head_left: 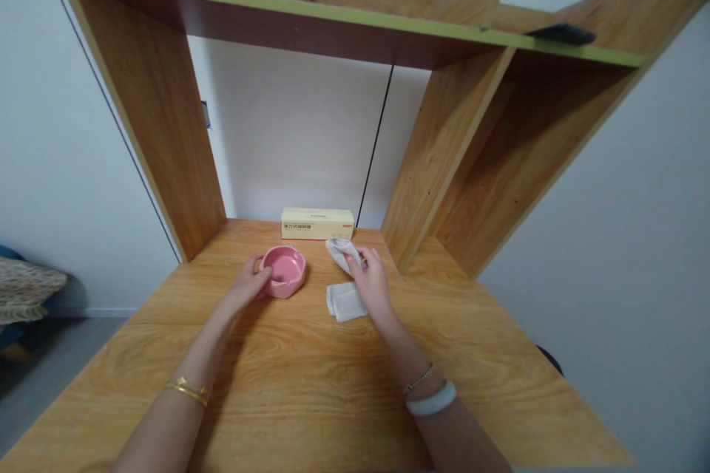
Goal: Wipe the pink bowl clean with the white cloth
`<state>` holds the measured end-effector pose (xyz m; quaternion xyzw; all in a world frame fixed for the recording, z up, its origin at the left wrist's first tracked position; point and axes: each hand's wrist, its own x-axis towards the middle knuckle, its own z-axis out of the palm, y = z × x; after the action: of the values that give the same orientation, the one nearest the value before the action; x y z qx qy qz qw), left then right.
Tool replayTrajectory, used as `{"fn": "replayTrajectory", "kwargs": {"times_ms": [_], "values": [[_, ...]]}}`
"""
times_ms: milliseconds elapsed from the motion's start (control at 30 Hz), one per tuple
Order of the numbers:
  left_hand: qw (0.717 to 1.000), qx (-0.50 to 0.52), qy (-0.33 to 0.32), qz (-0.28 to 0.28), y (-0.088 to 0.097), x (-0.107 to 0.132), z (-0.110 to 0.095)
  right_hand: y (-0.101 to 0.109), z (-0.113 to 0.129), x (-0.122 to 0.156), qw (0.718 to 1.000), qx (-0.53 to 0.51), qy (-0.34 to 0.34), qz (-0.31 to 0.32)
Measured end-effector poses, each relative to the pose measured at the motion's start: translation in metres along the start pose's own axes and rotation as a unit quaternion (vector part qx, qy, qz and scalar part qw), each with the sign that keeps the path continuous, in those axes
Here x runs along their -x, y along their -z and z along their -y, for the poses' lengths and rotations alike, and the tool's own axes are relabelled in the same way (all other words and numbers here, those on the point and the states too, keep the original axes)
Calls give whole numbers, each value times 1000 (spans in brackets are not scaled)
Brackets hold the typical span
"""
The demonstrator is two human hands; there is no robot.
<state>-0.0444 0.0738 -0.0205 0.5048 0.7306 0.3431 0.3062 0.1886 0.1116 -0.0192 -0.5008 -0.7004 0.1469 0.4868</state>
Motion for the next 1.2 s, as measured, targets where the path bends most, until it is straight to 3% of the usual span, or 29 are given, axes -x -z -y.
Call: {"fn": "replayTrajectory", "kwargs": {"times_ms": [67, 200, 333, 467, 633, 733, 867, 1000, 1100, 1200], "values": [[999, 33, -32, 16, -16, -1, -5, -13, 11, 4, 999, 18, 20, 23], [980, 73, -178, 42, -39, 0, -11, -28, 19, 14, 986, 116, 64, 97], [968, 69, -240, 10, -48, 1, -6, -27, 13, 15, 987, 108, 39, 112], [963, 38, -264, -25, -51, 6, -1, -23, 5, 14, 988, 112, -49, 99], [958, -8, -284, -34, -53, 21, -11, -25, -4, 14, 955, 158, -155, 198], [963, 9, -269, -13, -56, 24, -13, -27, -10, 13, 952, 124, -185, 211], [965, 73, -248, 28, -61, 22, -11, -26, -8, 11, 951, 139, -198, 195], [966, 60, -252, 14, -64, 23, -14, -18, 6, 10, 933, 227, -198, 198], [967, 31, -253, 10, -63, 26, -20, -11, 15, 9, 932, 278, -159, 168], [965, 14, -262, 7, -60, 29, -23, -9, 17, 7, 948, 284, -78, 121]]}}
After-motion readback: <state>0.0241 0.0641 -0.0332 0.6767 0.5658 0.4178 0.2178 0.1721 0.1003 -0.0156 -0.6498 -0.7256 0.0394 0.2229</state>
